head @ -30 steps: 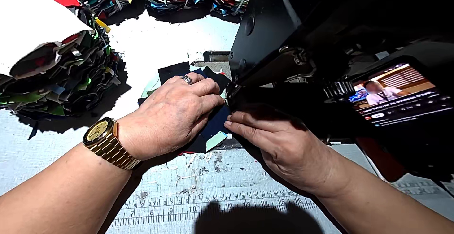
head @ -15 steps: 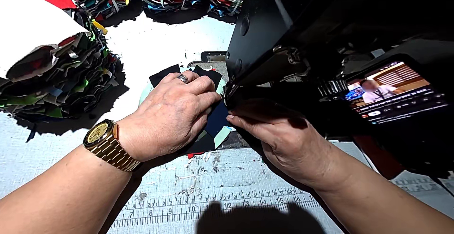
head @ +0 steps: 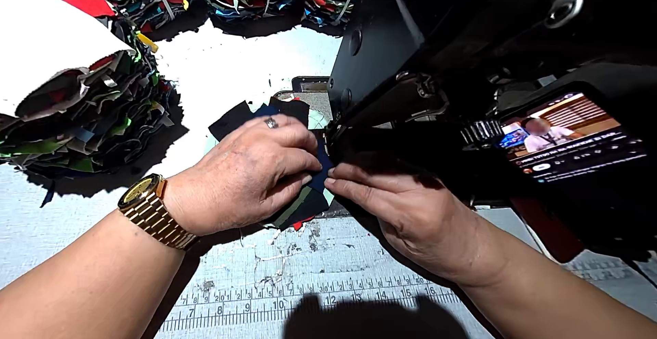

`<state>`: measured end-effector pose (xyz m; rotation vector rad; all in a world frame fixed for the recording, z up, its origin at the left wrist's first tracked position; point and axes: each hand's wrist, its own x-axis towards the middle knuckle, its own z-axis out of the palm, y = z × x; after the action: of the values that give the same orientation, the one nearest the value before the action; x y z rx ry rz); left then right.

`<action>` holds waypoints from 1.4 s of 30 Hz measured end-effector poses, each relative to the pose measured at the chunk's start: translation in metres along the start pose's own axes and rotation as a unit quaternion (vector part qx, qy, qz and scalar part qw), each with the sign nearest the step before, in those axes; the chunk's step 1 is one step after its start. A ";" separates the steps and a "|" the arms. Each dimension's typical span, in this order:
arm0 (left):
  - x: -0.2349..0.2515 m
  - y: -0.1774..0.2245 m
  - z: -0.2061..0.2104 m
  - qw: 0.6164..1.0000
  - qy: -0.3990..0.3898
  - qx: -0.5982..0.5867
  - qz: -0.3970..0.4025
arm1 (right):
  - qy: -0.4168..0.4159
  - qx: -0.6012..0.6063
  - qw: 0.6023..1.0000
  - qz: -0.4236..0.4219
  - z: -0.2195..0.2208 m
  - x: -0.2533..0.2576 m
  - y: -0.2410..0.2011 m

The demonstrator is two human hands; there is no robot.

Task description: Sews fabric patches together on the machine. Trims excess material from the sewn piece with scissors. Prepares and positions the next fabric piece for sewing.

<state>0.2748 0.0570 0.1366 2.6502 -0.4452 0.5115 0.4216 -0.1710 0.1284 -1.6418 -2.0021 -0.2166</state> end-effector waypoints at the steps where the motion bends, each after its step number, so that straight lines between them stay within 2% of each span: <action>1: -0.001 -0.003 0.000 1.000 -0.009 -0.016 0.002 | -0.007 0.001 1.000 -0.002 0.001 0.000 0.001; 5: -0.002 -0.006 -0.002 0.999 -0.035 -0.023 -0.007 | -0.012 0.002 1.000 0.003 0.001 -0.001 0.003; 12: 0.001 -0.008 -0.001 0.999 -0.030 0.008 -0.008 | 0.011 -0.013 1.000 0.002 0.000 0.001 0.002; 16: 0.000 -0.007 -0.001 0.999 -0.034 0.014 -0.010 | -0.017 -0.004 1.000 -0.007 0.003 0.000 -0.002; 24: 0.001 -0.008 -0.001 0.999 -0.029 0.037 -0.023 | -0.012 -0.015 1.000 0.012 0.002 0.000 0.003; 31: 0.001 -0.005 -0.001 0.996 -0.030 0.071 -0.049 | 0.015 -0.022 1.000 0.012 0.001 0.002 0.001; 35: 0.001 -0.005 0.000 0.995 -0.028 0.079 -0.053 | -0.020 -0.007 1.000 0.009 0.004 0.002 0.000; 42: 0.001 -0.007 -0.001 0.995 -0.030 0.080 -0.052 | -0.026 -0.016 0.999 0.015 0.003 0.001 0.002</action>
<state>0.2780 0.0631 0.1354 2.8310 -0.2933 0.4522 0.4220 -0.1681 0.1257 -1.7125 -2.0192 -0.1973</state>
